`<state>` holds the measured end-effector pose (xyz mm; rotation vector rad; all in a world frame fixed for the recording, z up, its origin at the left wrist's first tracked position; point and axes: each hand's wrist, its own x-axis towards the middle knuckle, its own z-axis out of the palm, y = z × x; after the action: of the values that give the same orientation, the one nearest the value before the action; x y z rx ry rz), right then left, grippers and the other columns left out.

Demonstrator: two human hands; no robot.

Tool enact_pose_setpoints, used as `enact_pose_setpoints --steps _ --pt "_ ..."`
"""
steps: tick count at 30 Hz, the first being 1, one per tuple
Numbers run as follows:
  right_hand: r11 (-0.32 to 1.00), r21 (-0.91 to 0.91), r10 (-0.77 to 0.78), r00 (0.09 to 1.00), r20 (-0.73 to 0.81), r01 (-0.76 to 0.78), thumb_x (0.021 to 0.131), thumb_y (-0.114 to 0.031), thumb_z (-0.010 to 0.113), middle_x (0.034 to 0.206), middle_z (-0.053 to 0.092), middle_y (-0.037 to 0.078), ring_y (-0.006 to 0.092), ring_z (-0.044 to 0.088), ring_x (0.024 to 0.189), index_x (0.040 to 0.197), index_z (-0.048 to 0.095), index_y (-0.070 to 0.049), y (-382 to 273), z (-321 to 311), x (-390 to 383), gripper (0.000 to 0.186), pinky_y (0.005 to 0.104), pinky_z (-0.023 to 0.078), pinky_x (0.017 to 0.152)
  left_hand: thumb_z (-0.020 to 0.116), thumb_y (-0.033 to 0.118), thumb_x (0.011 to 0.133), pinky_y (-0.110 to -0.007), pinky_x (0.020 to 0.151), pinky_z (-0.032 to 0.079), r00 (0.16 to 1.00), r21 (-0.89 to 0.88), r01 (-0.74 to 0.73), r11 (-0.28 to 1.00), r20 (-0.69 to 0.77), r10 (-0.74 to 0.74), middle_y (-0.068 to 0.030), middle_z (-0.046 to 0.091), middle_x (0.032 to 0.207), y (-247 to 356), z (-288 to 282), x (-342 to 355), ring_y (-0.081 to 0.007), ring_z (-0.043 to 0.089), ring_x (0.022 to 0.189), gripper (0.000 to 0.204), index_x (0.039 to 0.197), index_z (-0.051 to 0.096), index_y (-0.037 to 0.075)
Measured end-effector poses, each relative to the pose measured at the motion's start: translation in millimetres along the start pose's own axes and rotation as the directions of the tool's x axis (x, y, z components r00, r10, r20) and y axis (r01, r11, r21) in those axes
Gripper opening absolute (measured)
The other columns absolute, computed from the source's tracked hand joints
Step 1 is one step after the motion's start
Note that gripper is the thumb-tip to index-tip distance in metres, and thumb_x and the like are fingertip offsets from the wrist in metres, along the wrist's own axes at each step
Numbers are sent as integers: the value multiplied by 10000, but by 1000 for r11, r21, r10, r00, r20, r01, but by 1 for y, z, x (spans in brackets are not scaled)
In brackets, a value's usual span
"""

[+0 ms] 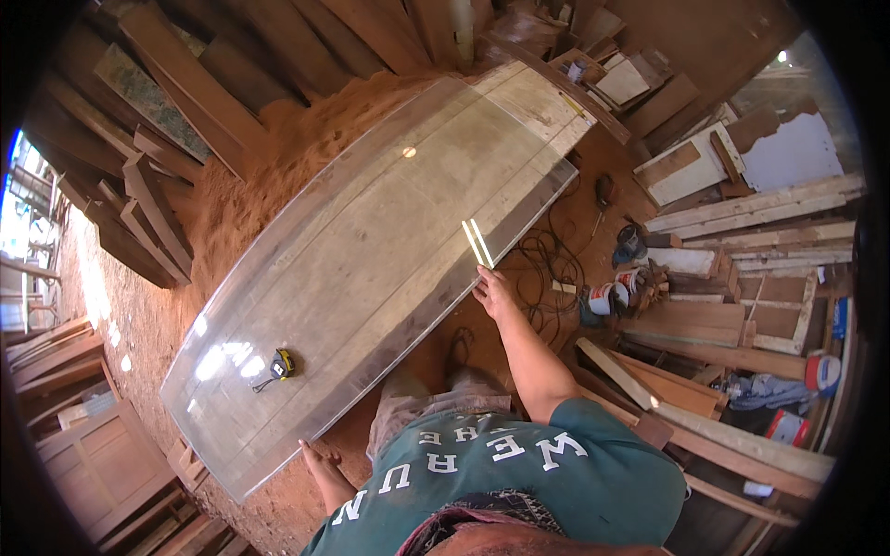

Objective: The person measures and marks a large, curved piece of glass using a tape measure, a wooden straightedge, and a pencil. They align the straightedge to draw lines and use the tape measure to mark specific points on the glass surface.

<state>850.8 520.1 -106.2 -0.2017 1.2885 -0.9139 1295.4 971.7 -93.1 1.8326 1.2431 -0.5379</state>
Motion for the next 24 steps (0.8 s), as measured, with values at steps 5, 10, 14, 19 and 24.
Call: enact_pose_setpoints --steps 5,10,14,19,24 --pt "998 66 21 1000 3 -22 910 -176 764 1042 702 19 190 690 946 1114 632 -140 -17 6 18 245 368 517 815 718 649 850 -410 806 550 922 -452 195 870 386 -6 -23 696 1229 -17 24 33 -225 659 980 629 1287 641 203" --pt "1000 -18 11 999 34 -10 910 -170 759 1022 718 9 179 692 935 1116 662 -130 -30 3 24 231 354 518 807 607 527 990 -400 728 592 937 -537 98 838 333 104 -29 723 1120 -15 34 47 -233 683 917 441 1170 676 130" --pt "999 -24 -32 998 62 33 896 -153 771 996 721 31 190 698 914 1101 667 -104 -30 -4 25 235 352 528 797 594 497 1002 -329 611 625 861 -480 71 874 472 189 -42 741 948 -10 27 57 -213 702 724 410 1050 677 98" --pt "995 43 -94 990 107 90 885 -116 773 996 719 76 218 706 907 1070 666 -56 -29 -15 33 222 363 556 824 635 404 1000 -328 622 641 851 -559 87 825 472 230 -45 724 943 -17 29 56 -215 712 765 308 1023 662 98" --pt "995 32 -98 993 66 96 886 -95 766 992 711 70 221 706 918 1077 669 -33 -50 -45 29 224 365 571 859 638 384 1005 -290 571 602 906 -555 48 830 374 198 -14 712 878 -45 28 40 -191 664 674 267 955 662 123"
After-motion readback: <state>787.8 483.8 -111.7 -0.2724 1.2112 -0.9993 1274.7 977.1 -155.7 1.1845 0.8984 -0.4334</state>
